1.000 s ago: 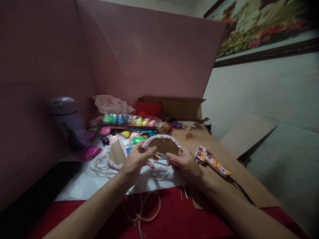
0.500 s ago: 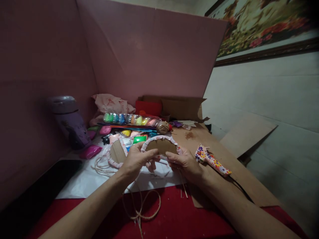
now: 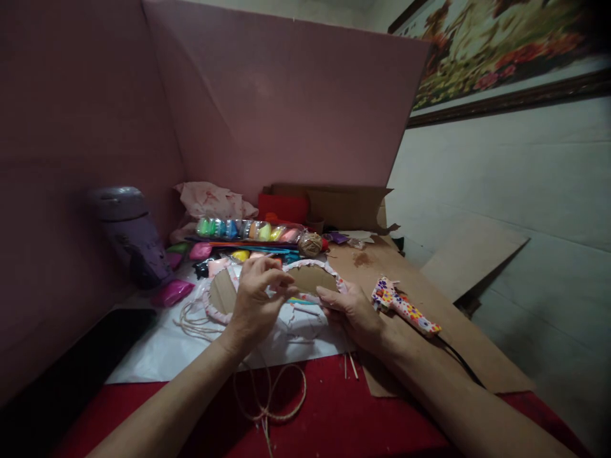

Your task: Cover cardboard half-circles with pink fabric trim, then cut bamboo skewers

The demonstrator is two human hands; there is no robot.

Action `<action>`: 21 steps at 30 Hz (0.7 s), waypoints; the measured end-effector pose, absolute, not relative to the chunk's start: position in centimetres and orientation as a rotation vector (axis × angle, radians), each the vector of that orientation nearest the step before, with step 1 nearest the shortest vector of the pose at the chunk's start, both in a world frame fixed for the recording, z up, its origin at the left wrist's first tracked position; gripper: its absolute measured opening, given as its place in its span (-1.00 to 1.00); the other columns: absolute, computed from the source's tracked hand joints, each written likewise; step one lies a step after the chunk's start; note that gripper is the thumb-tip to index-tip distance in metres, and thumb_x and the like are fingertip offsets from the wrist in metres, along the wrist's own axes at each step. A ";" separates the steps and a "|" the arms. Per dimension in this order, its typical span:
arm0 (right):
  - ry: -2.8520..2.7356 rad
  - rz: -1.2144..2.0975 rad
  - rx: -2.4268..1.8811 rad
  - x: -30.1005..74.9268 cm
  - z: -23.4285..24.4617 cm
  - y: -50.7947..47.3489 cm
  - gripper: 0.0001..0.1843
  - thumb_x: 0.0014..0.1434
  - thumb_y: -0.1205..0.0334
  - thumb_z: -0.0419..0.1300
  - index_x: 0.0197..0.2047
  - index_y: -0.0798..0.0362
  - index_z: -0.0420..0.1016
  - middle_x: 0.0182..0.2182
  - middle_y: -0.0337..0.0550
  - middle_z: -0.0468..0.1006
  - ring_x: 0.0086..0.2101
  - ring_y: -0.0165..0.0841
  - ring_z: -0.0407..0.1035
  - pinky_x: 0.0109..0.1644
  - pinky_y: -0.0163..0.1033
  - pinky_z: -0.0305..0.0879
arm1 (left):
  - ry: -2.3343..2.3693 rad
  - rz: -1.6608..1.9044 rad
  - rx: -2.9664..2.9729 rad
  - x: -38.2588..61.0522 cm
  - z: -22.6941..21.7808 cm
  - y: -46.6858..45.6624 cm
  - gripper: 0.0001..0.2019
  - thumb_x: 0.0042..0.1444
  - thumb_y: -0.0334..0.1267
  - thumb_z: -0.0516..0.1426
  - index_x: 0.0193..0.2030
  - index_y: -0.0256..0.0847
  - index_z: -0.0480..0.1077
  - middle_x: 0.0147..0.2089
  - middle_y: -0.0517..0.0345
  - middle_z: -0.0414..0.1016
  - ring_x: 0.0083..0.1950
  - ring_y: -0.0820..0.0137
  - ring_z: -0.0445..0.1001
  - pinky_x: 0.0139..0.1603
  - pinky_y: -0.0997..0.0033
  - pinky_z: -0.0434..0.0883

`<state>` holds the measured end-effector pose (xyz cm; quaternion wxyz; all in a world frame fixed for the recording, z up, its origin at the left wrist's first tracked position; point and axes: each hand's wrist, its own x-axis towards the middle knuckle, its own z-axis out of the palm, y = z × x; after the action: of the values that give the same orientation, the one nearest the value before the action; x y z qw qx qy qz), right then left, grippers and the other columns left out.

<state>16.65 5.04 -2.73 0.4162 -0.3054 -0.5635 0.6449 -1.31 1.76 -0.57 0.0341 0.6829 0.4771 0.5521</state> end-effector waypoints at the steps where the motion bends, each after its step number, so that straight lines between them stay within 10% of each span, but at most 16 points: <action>1: -1.429 1.604 -0.770 16.6 -2.8 5.1 -0.66 0.02 0.09 0.22 -0.58 0.08 0.19 -0.73 -0.41 0.15 -0.71 -0.58 -0.08 -0.68 -0.40 -0.15 | 1.511 1.634 2.234 -1.1 -0.6 1.7 -0.95 -0.09 -0.27 0.26 -0.48 -0.15 0.48 -0.32 0.10 0.39 -0.11 0.24 0.28 -0.06 0.25 0.22; 16: -1.397 1.610 -0.765 16.6 -3.2 5.1 -0.66 0.02 0.08 0.23 -0.55 0.07 0.18 -0.72 -0.41 0.15 -0.71 -0.58 -0.07 -0.70 -0.41 -0.13 | 1.689 1.783 2.299 -1.7 -0.7 1.9 -0.78 0.19 -0.33 -0.04 -0.49 -0.19 0.23 -0.41 0.11 0.31 -0.28 0.32 0.24 -0.23 0.31 0.20; 21: -1.455 1.556 -0.789 16.6 -3.3 5.3 -0.69 0.03 0.07 0.21 -0.52 0.10 0.26 -0.72 -0.39 0.16 -0.71 -0.57 -0.05 -0.67 -0.39 -0.13 | 1.655 1.508 2.556 -1.1 -1.1 1.9 -0.89 0.03 -0.26 0.18 -0.45 -0.21 0.37 -0.31 0.07 0.38 -0.14 0.24 0.24 -0.10 0.24 0.21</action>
<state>16.62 5.30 -3.35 0.4213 -0.3148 -0.5810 0.6211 -1.06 1.92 -1.11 -0.1280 0.7460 0.4831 0.4401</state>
